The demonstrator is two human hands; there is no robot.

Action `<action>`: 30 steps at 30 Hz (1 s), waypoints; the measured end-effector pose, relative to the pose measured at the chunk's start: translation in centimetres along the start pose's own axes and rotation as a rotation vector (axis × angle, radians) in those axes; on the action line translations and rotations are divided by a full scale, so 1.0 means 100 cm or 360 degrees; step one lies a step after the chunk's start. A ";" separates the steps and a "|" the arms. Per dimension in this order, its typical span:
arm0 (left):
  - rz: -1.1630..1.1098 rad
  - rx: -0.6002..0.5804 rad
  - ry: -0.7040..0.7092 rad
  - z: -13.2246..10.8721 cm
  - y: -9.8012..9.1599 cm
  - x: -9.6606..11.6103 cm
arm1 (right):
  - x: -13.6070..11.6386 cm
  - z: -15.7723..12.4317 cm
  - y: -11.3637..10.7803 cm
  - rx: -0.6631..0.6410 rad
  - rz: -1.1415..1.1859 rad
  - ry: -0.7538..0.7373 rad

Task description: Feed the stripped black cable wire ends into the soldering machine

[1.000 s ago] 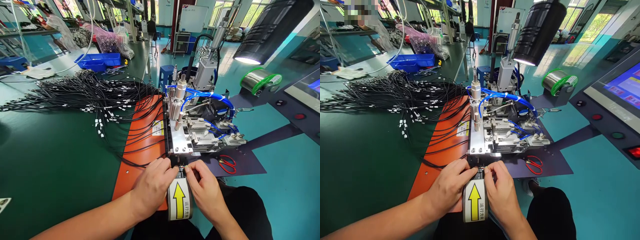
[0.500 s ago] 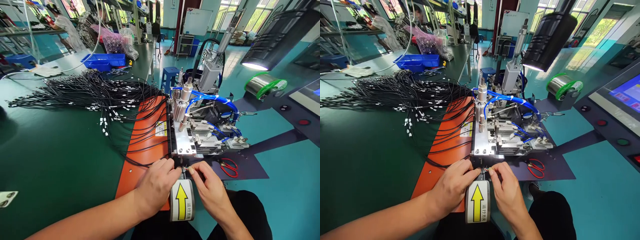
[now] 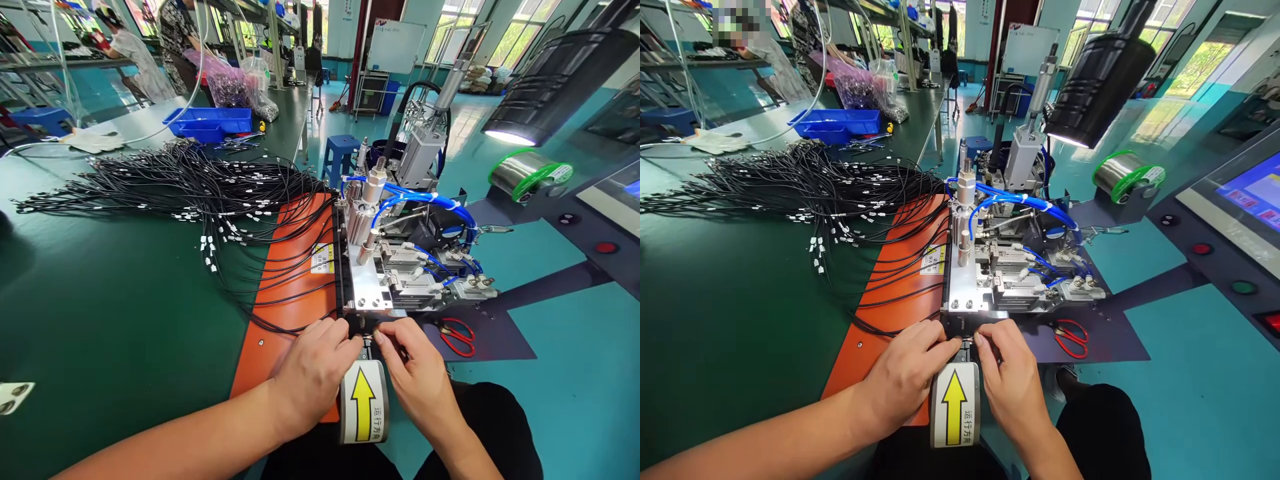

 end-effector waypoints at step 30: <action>0.0115 -0.0346 -0.0178 -0.009 -0.007 -0.015 | 0.036 -0.002 0.017 -0.0147 0.0286 0.0550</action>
Point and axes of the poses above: each hand's wrist, its own z-axis towards the middle knuckle, its own y-axis out of the palm, x = y × z, the point moved 10 cm from there along z, towards the middle knuckle, and after that the axes turned 2 degrees about z, right-handed, at the moved point
